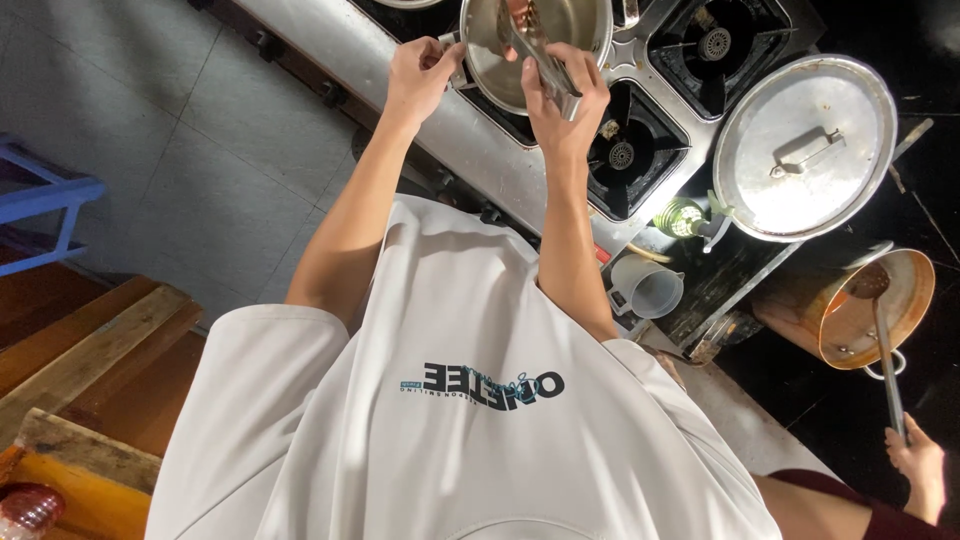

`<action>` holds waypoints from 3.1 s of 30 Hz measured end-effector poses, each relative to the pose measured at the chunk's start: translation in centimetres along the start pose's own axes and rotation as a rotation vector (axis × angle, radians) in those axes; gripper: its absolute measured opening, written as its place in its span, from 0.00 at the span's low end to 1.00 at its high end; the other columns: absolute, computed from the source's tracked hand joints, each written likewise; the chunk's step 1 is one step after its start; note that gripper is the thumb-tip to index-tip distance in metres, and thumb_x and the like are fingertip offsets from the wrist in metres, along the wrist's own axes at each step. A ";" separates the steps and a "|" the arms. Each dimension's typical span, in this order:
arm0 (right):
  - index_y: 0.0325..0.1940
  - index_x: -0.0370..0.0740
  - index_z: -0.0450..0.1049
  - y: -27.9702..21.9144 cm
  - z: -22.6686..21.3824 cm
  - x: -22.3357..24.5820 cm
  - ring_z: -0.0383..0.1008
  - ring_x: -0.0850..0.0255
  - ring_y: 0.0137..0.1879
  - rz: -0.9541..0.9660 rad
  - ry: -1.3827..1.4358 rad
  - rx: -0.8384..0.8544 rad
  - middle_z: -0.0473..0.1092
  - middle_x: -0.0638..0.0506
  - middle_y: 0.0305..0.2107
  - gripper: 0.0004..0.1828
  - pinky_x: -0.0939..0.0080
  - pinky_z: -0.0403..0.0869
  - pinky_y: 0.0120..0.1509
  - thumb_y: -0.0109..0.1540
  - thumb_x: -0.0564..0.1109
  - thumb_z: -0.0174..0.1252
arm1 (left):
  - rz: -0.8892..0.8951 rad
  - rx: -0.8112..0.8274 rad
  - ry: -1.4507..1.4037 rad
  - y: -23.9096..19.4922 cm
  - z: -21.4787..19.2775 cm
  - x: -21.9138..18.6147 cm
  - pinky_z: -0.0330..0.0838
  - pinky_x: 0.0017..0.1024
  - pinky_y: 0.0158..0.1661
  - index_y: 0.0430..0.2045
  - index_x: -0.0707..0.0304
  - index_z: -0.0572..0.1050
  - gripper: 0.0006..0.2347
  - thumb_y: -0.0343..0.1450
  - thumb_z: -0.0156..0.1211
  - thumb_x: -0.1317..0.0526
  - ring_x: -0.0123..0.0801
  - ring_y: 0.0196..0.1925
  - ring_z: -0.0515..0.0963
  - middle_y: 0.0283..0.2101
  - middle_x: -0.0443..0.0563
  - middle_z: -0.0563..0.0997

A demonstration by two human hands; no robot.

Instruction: Cooking meat in pots on a stove using tongs.

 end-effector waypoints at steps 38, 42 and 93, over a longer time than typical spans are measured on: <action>0.44 0.36 0.79 0.3 -1.7 -2.1 0.77 0.64 0.33 0.041 0.098 -0.045 0.74 0.49 0.35 0.12 0.64 0.74 0.38 0.61 0.43 0.71 | -0.043 -0.024 0.035 -0.3 -0.3 0.1 0.66 0.21 0.24 0.20 0.65 0.76 0.16 0.73 0.67 0.52 0.17 0.21 0.72 0.20 0.41 0.77; 0.45 0.37 0.79 0.4 -1.6 -1.8 0.78 0.64 0.35 0.019 0.074 -0.039 0.74 0.49 0.36 0.12 0.64 0.75 0.39 0.61 0.43 0.71 | -0.045 -0.027 0.031 -0.4 -0.3 0.1 0.66 0.21 0.24 0.20 0.64 0.76 0.16 0.73 0.67 0.51 0.16 0.21 0.72 0.20 0.40 0.77; 0.45 0.36 0.79 1.7 14.5 14.6 0.76 0.55 0.40 -0.109 -0.015 -0.105 0.77 0.50 0.34 0.10 0.50 0.71 0.62 0.63 0.41 0.71 | 0.804 -0.023 0.818 4.5 -17.9 -8.9 0.70 0.46 0.48 0.57 0.69 0.73 0.26 0.64 0.73 0.63 0.53 0.54 0.70 0.59 0.58 0.69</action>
Point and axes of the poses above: each hand's wrist, its own y-axis towards the middle knuckle, its own z-axis out of the palm, x = y × z, the point moved 10 cm from there along y, towards the middle knuckle
